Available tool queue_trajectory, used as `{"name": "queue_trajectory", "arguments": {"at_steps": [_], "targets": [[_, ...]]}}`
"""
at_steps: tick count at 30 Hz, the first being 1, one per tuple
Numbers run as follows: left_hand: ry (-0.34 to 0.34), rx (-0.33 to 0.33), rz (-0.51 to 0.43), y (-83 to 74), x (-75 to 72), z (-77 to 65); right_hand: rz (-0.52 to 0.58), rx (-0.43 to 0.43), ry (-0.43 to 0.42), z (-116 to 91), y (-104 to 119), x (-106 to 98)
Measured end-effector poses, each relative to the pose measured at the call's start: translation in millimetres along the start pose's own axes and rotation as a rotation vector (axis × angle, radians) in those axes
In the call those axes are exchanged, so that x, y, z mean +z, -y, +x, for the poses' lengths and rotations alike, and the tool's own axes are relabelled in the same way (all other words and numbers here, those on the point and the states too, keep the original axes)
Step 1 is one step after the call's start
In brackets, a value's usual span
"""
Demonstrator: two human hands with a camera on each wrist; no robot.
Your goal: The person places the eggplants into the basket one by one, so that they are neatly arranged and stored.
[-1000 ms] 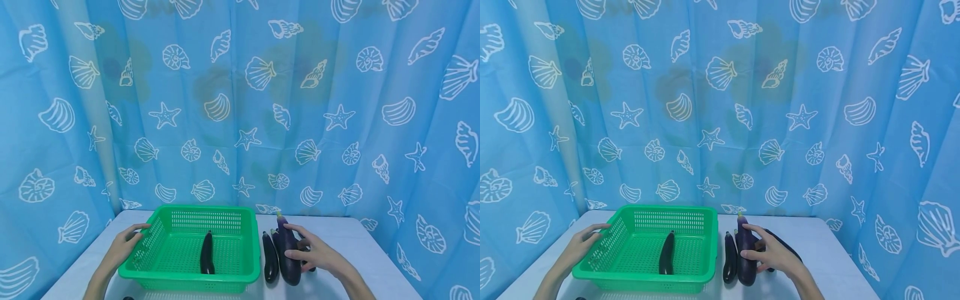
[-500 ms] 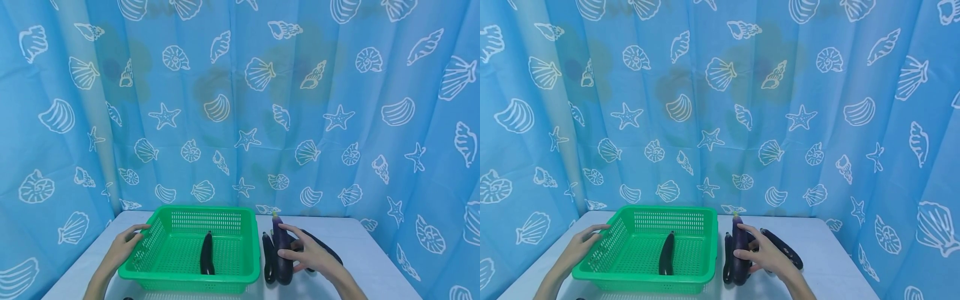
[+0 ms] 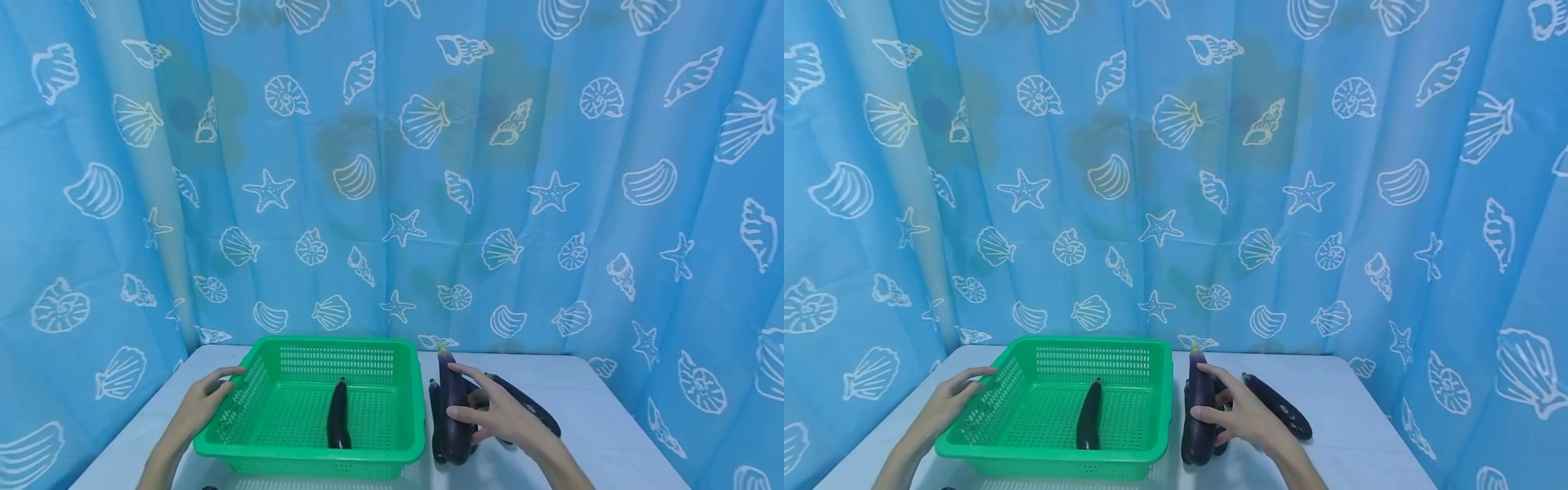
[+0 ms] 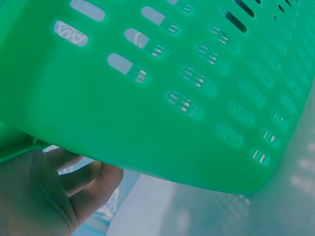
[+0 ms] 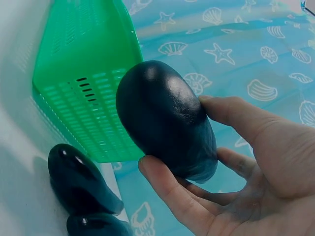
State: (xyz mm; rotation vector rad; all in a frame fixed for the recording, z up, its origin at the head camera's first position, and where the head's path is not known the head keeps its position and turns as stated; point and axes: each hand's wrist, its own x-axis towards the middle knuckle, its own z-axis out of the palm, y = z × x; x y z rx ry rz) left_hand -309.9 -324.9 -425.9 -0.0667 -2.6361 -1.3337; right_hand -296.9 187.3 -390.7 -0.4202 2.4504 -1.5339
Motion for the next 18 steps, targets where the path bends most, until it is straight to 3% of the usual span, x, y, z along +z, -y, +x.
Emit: {"name": "queue_trajectory", "arguments": {"at_steps": [18], "targets": [[-0.018,-0.015,0.007,0.7,-0.2,0.6,-0.006,-0.024,0.012,4.6,16.1,10.5]]}}
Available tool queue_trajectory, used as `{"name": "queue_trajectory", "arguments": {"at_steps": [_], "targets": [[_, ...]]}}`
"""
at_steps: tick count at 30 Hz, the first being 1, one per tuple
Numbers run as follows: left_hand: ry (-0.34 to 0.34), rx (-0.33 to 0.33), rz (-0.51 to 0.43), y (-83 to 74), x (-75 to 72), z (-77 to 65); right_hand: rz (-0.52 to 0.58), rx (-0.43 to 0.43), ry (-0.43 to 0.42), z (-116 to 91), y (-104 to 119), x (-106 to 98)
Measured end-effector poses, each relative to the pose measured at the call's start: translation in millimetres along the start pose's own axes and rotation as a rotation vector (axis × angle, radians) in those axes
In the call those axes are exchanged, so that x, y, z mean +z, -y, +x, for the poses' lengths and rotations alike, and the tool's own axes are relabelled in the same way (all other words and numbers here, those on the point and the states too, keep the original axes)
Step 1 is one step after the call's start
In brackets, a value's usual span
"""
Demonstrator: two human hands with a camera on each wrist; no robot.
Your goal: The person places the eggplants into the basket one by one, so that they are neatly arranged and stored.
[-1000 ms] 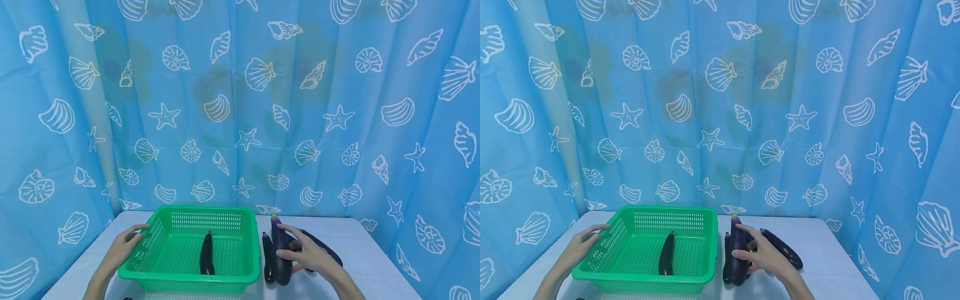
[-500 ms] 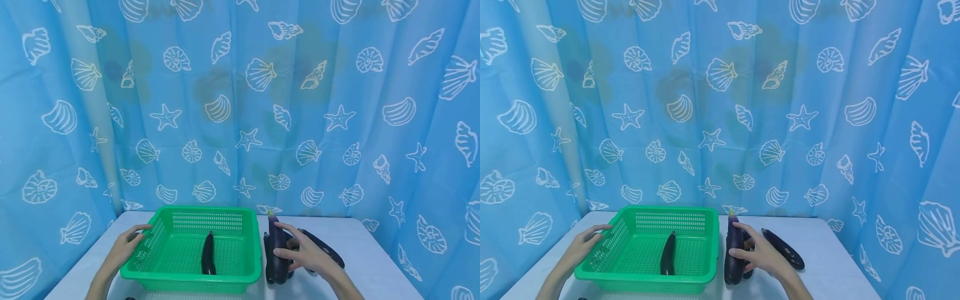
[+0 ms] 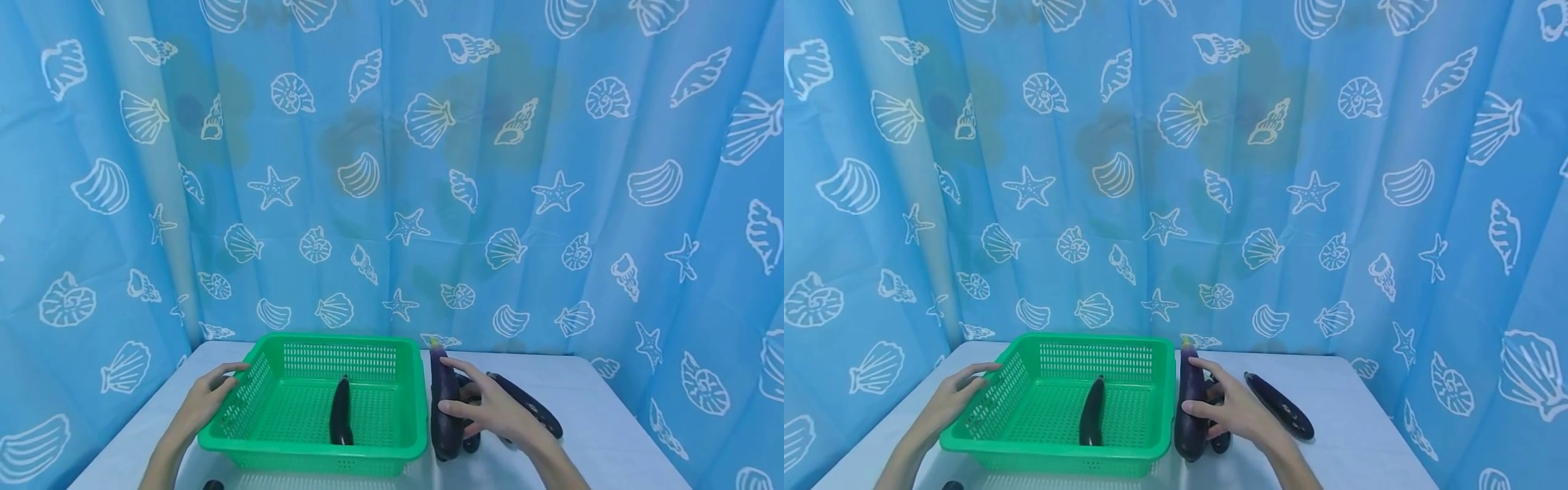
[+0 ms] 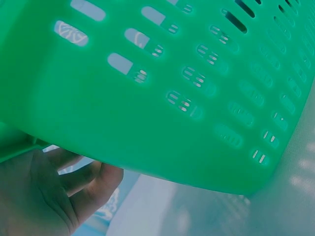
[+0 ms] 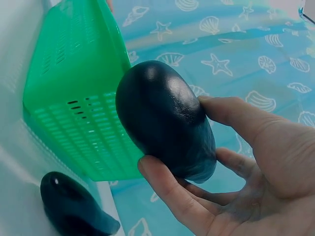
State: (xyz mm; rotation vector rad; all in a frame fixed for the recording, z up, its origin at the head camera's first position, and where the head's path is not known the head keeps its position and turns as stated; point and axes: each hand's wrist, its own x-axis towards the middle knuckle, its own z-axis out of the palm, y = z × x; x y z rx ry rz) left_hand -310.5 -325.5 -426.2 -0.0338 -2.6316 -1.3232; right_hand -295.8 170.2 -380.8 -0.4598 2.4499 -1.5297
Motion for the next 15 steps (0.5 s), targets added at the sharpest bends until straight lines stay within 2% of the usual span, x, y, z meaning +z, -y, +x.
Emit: {"name": "queue_trajectory", "arguments": {"at_steps": [15], "targets": [[0.001,-0.007,0.000,-0.2,0.6,0.2,0.023,-0.056,0.044,11.3,20.8,4.6]]}}
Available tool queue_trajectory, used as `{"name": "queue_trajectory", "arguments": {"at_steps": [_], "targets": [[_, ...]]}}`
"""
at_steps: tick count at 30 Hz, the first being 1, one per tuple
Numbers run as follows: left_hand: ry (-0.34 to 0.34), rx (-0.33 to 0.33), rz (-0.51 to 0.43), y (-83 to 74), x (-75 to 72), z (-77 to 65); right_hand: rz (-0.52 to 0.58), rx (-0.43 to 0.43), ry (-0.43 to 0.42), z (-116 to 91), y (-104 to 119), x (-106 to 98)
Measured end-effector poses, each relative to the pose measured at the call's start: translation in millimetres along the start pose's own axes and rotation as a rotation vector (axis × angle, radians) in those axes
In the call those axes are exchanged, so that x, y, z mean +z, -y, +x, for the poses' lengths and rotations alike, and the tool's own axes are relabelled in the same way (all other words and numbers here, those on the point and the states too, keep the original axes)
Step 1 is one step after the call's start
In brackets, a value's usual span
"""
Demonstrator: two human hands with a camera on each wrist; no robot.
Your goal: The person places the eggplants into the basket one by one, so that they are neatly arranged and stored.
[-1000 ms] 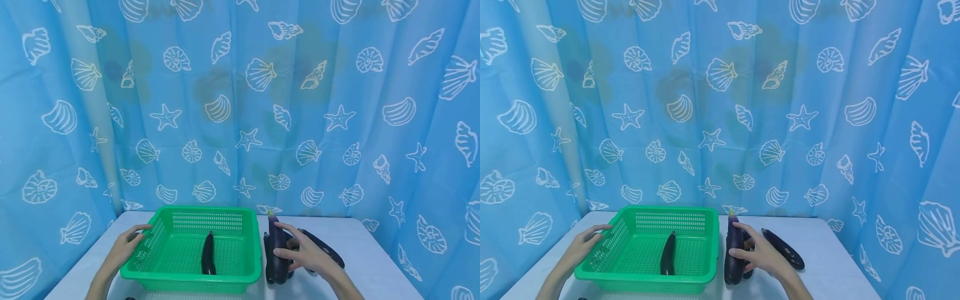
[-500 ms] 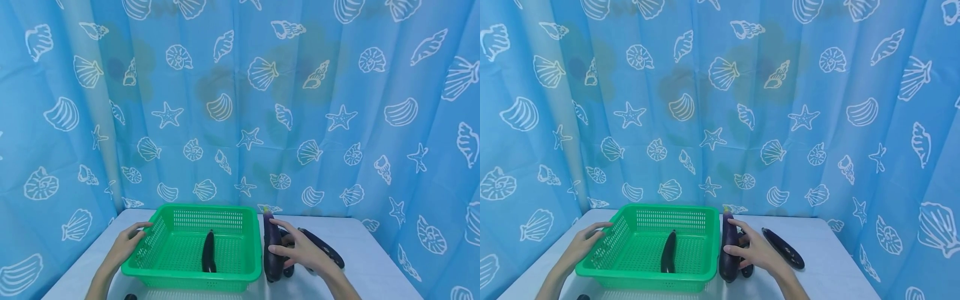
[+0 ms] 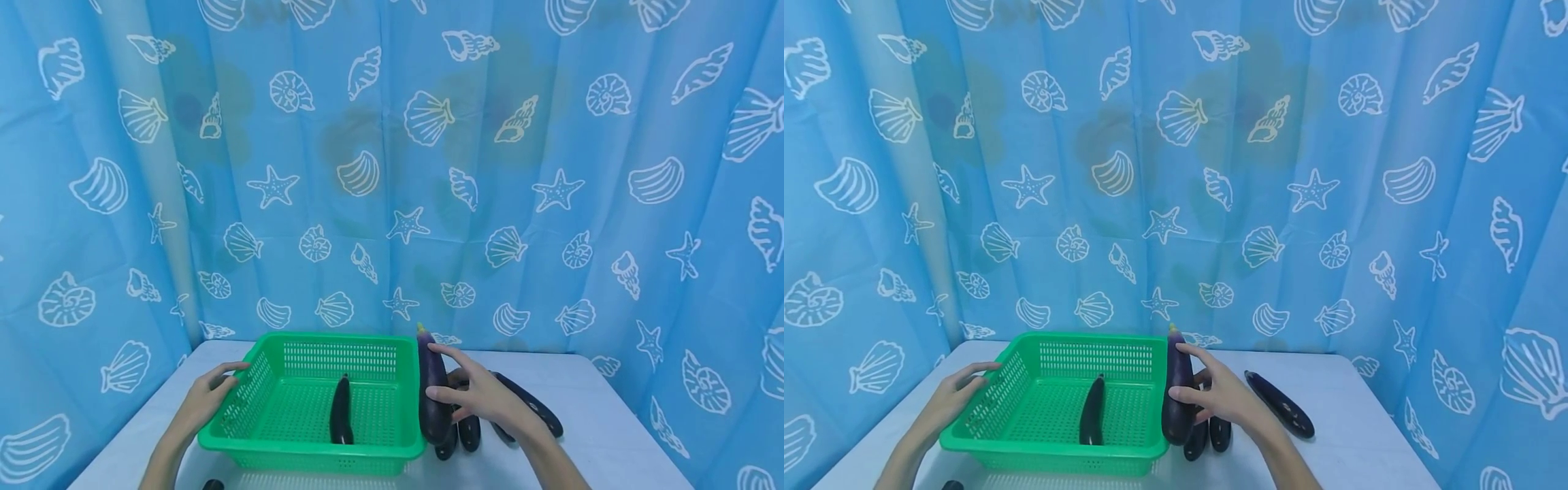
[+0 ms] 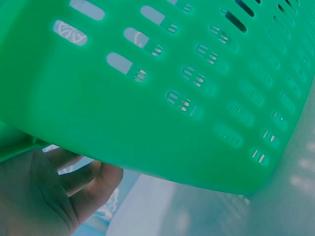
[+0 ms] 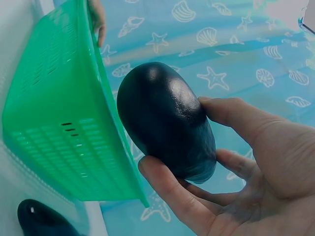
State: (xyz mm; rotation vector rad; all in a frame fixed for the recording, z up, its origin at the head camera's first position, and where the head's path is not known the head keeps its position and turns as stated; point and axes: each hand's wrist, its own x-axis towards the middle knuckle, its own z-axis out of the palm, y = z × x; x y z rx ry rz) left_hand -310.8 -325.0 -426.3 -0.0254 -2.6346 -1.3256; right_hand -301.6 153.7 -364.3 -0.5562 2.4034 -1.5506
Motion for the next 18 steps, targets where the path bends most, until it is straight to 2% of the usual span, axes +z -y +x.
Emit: {"name": "queue_trajectory", "arguments": {"at_steps": [6,18], "targets": [[-0.009,0.003,-0.011,0.6,0.4,0.1,-0.022,-0.023,-0.008,5.5,7.0,5.0],[-0.013,0.001,-0.018,2.7,0.4,1.2,0.010,-0.048,0.031,14.4,16.1,15.5]]}}
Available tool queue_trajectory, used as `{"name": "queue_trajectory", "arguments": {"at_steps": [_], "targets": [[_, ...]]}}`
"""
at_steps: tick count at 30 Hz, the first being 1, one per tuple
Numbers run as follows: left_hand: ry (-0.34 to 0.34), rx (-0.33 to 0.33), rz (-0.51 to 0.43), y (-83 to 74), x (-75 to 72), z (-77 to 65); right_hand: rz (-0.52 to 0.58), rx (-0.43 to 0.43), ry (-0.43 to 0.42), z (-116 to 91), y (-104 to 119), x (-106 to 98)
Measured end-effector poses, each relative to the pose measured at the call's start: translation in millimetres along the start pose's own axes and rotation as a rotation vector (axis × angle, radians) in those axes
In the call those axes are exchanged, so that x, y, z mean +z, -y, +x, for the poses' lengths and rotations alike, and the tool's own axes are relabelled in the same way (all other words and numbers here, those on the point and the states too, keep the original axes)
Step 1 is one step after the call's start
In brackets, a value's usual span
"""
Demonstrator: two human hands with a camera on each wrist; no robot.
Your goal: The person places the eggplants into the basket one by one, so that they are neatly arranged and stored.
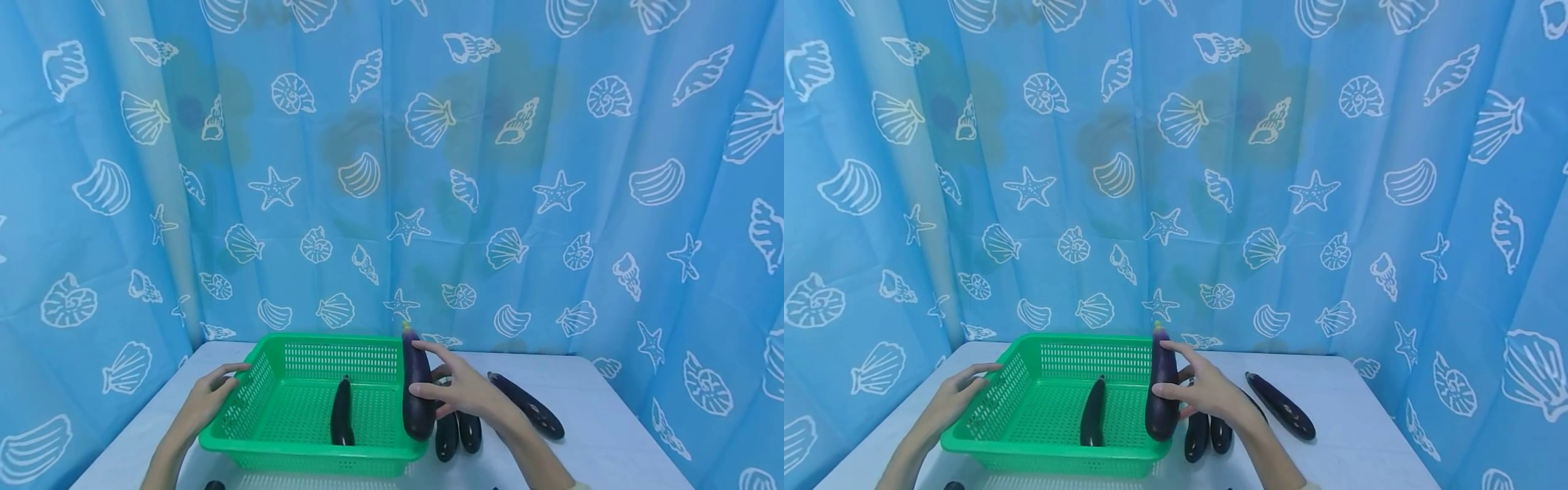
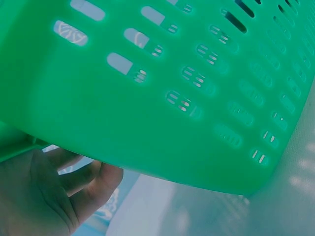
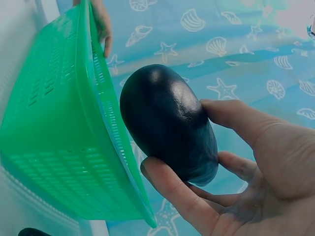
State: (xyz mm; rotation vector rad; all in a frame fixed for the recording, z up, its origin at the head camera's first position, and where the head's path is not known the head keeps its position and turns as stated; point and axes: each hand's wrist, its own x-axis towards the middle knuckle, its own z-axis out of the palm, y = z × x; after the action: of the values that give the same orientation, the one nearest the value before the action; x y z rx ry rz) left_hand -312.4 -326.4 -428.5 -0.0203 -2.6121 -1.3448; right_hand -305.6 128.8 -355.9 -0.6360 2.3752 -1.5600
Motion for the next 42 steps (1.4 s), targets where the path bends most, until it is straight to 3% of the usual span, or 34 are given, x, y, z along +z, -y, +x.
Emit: {"name": "queue_trajectory", "arguments": {"at_steps": [17,42], "targets": [[0.002,0.001,-0.011,-1.2,-0.7,-0.6,0.019,-0.011,0.088,18.0,3.2,25.0],[0.001,0.005,-0.004,-2.2,0.0,-0.3,-0.017,0.007,0.093,43.4,3.0,62.5]]}}
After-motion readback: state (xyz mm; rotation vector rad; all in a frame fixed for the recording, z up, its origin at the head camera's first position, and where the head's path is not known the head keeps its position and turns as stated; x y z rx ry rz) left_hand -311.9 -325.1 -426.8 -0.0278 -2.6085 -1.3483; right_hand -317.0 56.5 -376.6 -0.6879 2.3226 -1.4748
